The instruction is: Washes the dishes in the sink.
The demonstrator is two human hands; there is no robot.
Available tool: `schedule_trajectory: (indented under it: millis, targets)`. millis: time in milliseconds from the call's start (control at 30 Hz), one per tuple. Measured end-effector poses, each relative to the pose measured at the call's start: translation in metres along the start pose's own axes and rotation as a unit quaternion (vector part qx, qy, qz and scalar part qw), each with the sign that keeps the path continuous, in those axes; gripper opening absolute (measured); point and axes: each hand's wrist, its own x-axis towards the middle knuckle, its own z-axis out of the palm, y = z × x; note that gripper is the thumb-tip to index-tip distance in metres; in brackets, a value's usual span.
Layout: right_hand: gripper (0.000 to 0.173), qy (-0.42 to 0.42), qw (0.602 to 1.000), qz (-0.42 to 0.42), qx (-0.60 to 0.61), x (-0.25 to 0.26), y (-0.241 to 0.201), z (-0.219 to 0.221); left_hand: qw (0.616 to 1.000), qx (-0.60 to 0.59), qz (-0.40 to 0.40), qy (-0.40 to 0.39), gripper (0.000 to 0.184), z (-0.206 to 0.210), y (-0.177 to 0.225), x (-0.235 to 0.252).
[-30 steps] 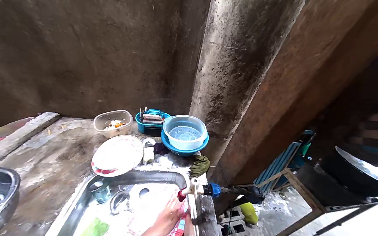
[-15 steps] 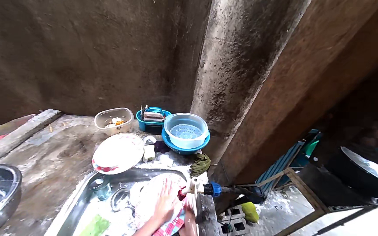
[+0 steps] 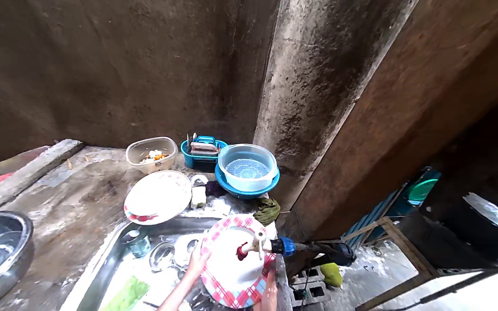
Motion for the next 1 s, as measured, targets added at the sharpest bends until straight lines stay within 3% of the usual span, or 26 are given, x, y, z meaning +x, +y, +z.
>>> schedule_trajectory:
  millis: [67,100,200,267,333,433,533,600,667,733,800,867,900,1000]
  targets:
    - [0.051,-0.013,0.995,0.049,0.085,0.009,0.018,0.007,0.997,-0.065,-0.020,0.034,0.028,-0.002,0.030,0.005]
    - [0.052,-0.018,0.990,0.077,0.114,0.011,0.024,0.014,0.995,-0.089,-0.015,0.039,0.024,-0.004,0.044,0.005]
    - [0.058,-0.065,0.976,0.160,0.134,0.011,0.028,0.028,0.991,-0.106,-0.034,0.072,0.029,-0.016,0.076,-0.001]
    - [0.055,-0.099,0.967,0.208,0.108,0.011,0.026,0.032,0.992,-0.079,-0.073,0.072,0.041,-0.033,0.079,-0.005]
    - [0.047,-0.092,0.963,0.246,0.053,0.002,0.009,0.037,0.987,-0.064,-0.129,0.070,0.046,-0.049,0.068,-0.009]
    - [0.042,-0.106,0.958,0.257,-0.066,-0.017,-0.020,0.034,0.969,-0.068,-0.225,0.073,0.029,-0.056,0.029,-0.018]
    - [0.048,-0.153,0.954,0.185,-0.179,-0.027,-0.029,0.018,0.948,-0.118,-0.294,0.019,0.036,-0.045,-0.001,-0.033]
    - [0.046,-0.187,0.949,0.071,-0.244,-0.037,-0.035,0.003,0.933,-0.158,-0.322,-0.022,0.043,-0.031,-0.025,-0.042]
    - [0.048,-0.197,0.932,-0.025,-0.304,-0.042,-0.039,-0.010,0.931,-0.148,-0.332,-0.012,0.050,-0.007,-0.034,-0.049]
    - [0.047,-0.162,0.933,-0.069,-0.313,-0.045,-0.037,-0.018,0.965,-0.059,-0.254,0.018,0.052,0.011,-0.036,-0.042]
    - [0.048,-0.103,0.959,-0.051,-0.258,-0.043,-0.028,-0.017,0.986,0.132,-0.102,0.002,0.043,0.019,-0.026,-0.025]
    - [0.051,-0.054,0.984,-0.009,-0.170,-0.035,-0.012,-0.012,0.930,0.366,0.024,-0.027,0.050,0.027,-0.003,-0.008]
    - [0.052,-0.042,0.990,0.003,-0.132,-0.031,-0.004,-0.006,0.900,0.428,0.066,-0.046,0.058,0.034,0.008,-0.001]
    - [0.055,-0.037,0.997,0.059,-0.035,-0.024,0.017,0.012,0.877,0.445,0.111,-0.145,0.062,0.054,0.028,-0.010]
